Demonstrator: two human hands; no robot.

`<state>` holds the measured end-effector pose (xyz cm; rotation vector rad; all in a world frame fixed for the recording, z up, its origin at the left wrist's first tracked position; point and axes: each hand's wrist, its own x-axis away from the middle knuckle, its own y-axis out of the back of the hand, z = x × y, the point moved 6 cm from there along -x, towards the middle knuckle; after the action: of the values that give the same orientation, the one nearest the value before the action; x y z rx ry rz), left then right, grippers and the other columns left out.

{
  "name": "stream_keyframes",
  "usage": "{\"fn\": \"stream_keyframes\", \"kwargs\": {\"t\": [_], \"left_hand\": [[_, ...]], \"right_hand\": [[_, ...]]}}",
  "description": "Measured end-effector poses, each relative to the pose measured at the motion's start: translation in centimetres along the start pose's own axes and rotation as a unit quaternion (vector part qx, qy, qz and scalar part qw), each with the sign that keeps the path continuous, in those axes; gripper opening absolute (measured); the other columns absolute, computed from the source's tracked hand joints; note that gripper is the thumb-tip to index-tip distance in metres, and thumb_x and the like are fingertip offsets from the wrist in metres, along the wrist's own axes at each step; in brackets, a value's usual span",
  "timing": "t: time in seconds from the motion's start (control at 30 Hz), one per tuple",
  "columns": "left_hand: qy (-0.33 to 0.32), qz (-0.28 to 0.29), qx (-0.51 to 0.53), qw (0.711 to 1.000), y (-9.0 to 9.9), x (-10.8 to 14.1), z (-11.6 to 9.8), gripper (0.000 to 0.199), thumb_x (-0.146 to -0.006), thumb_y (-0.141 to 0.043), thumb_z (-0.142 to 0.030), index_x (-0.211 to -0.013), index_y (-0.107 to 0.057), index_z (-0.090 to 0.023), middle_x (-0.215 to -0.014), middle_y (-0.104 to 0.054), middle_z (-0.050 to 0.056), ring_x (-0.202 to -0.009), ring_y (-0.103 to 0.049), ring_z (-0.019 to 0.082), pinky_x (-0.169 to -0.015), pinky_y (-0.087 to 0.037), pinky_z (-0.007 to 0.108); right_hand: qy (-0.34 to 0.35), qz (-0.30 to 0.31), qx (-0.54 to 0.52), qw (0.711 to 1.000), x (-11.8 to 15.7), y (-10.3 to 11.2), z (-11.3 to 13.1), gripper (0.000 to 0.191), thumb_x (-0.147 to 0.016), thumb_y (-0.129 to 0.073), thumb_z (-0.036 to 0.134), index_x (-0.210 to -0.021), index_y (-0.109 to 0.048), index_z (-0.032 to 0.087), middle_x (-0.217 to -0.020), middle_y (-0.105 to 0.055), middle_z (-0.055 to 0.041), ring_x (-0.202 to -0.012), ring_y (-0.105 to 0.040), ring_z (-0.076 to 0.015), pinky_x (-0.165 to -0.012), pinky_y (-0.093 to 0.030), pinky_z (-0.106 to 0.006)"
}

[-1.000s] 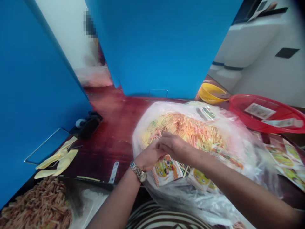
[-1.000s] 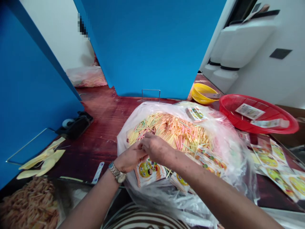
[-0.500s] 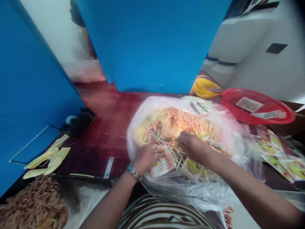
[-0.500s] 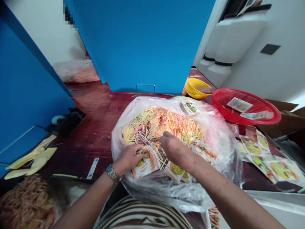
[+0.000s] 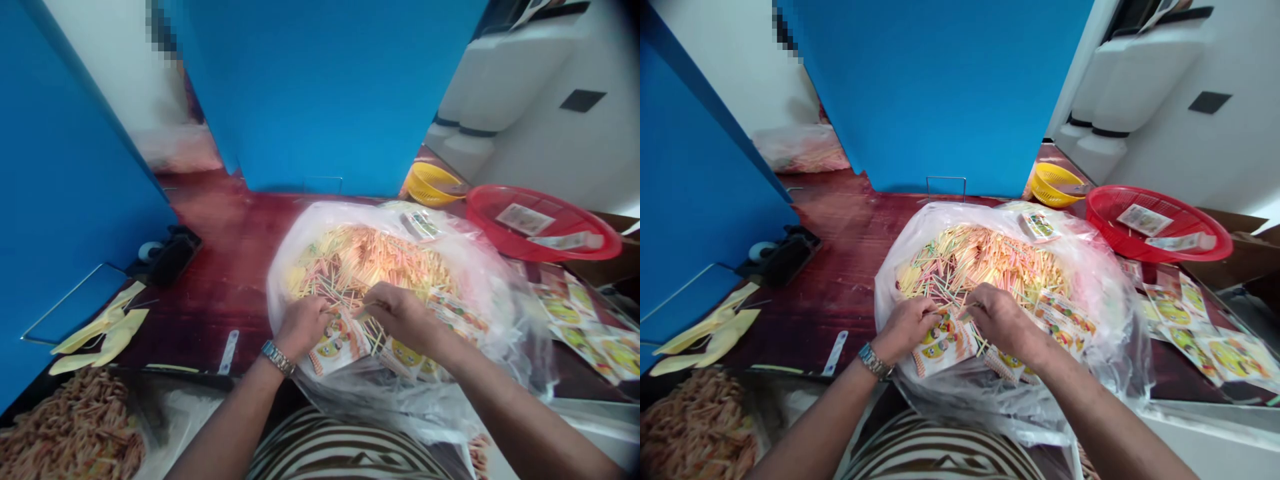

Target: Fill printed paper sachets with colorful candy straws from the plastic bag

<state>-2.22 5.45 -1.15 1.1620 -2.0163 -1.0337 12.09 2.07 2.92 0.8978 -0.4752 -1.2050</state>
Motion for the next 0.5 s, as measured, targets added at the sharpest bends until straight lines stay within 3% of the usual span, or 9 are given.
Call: {"fn": "stream_keyframes", "kwargs": {"t": [0.17, 0.4, 0.5], "left_hand": [[0.004, -0.007, 0.018, 1.000, 0.3, -0.1, 0.5, 0.019, -0.081, -0.051, -0.028, -0.068, -0.058, -0.018, -0.073, -0.063, 0.002, -0.071, -0.055, 0.016, -0.063, -0.035, 0.026], [-0.008, -0.016, 0.236, 0.971, 0.1, 0.9, 1.5, 0.029, -0.084, -0.046, -0.040, -0.067, -0.050, -0.017, -0.062, -0.049, -0.004, -0.059, -0.044, 0.011, -0.055, -0.033, 0.021], [-0.003, -0.026, 0.218, 0.976, 0.0, 0.9, 1.5, 0.028, -0.084, -0.045, -0.039, -0.067, -0.050, -0.017, -0.060, -0.048, -0.004, -0.058, -0.043, 0.011, -0.055, -0.031, 0.022]], "right_hand": [[0.043, 0.029, 0.059, 0.997, 0.3, -1.0, 0.2, 0.020, -0.080, -0.045, 0.004, -0.067, -0.057, 0.014, -0.071, -0.056, -0.0038, -0.062, -0.050, -0.0115, -0.059, -0.042, -0.023], [0.103, -0.156, -0.087, 0.979, 0.3, 4.2, 1.3, 0.016, -0.088, -0.046, 0.015, -0.081, -0.060, 0.018, -0.073, -0.059, -0.0019, -0.069, -0.056, -0.0119, -0.062, -0.044, -0.024], [0.137, -0.182, -0.065, 0.972, 0.7, 3.3, 1.7, 0.015, -0.088, -0.045, 0.013, -0.083, -0.059, 0.018, -0.076, -0.059, -0.0036, -0.073, -0.056, -0.0130, -0.064, -0.045, -0.024]]}}
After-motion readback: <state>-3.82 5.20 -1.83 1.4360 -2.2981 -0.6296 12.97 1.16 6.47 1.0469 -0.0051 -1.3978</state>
